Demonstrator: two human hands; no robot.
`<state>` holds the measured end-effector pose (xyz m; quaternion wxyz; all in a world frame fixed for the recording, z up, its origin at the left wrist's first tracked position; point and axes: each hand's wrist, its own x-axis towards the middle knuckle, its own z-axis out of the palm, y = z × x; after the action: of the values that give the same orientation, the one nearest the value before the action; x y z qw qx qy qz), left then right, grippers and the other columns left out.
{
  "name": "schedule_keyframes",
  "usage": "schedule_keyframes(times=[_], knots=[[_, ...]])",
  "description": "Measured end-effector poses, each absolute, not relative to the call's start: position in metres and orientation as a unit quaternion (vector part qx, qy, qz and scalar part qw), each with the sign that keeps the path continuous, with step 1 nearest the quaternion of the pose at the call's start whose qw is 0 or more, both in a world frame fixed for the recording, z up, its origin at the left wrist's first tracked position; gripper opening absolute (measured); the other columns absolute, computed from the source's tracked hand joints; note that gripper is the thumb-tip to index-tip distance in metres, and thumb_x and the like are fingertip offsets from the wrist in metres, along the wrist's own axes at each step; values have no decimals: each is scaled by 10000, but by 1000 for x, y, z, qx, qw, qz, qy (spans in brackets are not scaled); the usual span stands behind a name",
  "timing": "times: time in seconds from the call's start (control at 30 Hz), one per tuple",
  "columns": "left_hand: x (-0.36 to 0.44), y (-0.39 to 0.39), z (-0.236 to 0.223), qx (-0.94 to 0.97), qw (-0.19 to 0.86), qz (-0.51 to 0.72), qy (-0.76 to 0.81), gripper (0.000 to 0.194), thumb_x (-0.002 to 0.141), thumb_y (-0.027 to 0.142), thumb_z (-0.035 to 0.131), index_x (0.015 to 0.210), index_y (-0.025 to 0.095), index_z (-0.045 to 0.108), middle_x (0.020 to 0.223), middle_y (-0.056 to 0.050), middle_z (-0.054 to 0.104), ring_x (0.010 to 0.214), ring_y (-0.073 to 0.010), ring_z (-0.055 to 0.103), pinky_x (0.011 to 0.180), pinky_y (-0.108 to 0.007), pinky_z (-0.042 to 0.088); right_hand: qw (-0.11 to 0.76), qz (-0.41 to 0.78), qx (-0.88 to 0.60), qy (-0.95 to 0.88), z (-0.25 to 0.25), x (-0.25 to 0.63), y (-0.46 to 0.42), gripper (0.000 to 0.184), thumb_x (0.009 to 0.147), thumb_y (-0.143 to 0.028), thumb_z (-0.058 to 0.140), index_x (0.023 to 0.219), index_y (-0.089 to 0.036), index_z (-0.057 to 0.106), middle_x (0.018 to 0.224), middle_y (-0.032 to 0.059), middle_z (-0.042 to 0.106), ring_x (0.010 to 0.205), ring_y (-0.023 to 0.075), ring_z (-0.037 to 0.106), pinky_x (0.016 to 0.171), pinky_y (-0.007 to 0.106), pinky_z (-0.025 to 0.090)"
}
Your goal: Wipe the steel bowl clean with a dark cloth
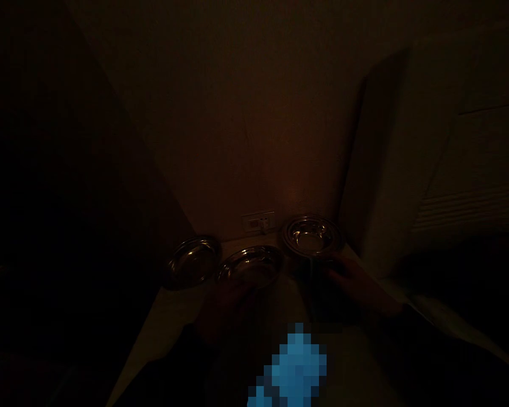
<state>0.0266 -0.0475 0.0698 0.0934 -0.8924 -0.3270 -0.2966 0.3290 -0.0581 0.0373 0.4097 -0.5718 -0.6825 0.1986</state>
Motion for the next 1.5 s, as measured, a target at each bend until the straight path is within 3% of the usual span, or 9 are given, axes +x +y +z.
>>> schedule_keyframes(times=[0.17, 0.4, 0.57, 0.8, 0.93, 1.03, 1.27, 1.5], knots=[[26, -48, 72, -908, 35, -243, -340, 279, 883, 271, 444, 968, 179, 693, 868, -85, 716, 766, -177, 665, 696, -296, 551, 413, 210, -568, -680, 43, 327, -55, 324, 781, -366, 489, 1025, -234, 656, 1067, 45, 698, 990, 256, 645, 901, 434, 500], [28, -39, 82, -897, -13, -208, -390, 200, 815, 268, 495, 851, 166, 664, 820, -89, 700, 740, -191, 646, 681, -315, 522, 410, 208, -584, -669, 53, 318, -48, 264, 794, -400, 489, 906, -243, 669, 934, 30, 721, 889, 249, 665, 802, 388, 534], [27, -30, 111, -813, -152, -252, -503, 301, 861, 384, 429, 814, 162, 628, 768, -64, 689, 683, -177, 634, 605, -277, 469, 417, 210, -585, -663, 59, 312, -45, 269, 810, -437, 477, 862, -239, 653, 912, 41, 720, 866, 257, 670, 765, 393, 545], [16, -18, 137, -681, -250, -387, -569, 359, 796, 482, 489, 770, 152, 629, 742, -31, 663, 733, -177, 604, 668, -281, 470, 442, 210, -570, -660, 66, 300, -33, 284, 829, -448, 464, 923, -246, 641, 979, 45, 709, 923, 266, 657, 811, 406, 536], [8, -14, 129, -571, -373, -466, -564, 432, 769, 535, 545, 902, 140, 661, 946, -80, 692, 906, -218, 630, 792, -336, 487, 456, 204, -564, -657, 70, 293, -24, 292, 807, -446, 476, 952, -247, 633, 1036, 56, 693, 974, 277, 641, 861, 423, 515], [7, -11, 117, -527, -414, -497, -551, 431, 831, 506, 488, 1040, 163, 646, 1094, -103, 672, 1011, -228, 623, 812, -360, 512, 459, 201, -567, -654, 70, 288, -17, 310, 799, -450, 477, 963, -235, 628, 1033, 66, 692, 963, 276, 644, 863, 426, 513], [16, -8, 91, -494, -453, -530, -520, 504, 914, 510, 325, 1090, 167, 649, 952, -96, 705, 941, -236, 649, 766, -382, 541, 455, 182, -594, -638, 63, 279, -1, 340, 784, -467, 483, 963, -219, 633, 1013, 85, 698, 960, 286, 645, 875, 447, 498], [16, -2, 72, -429, -513, -599, -440, 346, 887, 391, 505, 1126, 149, 570, 1085, -89, 612, 905, -167, 610, 784, -373, 521, 491, 99, -632, -591, 78, 270, 11, 320, 805, -471, 473, 971, -227, 599, 1005, 107, 677, 945, 291, 625, 858, 452, 484]])
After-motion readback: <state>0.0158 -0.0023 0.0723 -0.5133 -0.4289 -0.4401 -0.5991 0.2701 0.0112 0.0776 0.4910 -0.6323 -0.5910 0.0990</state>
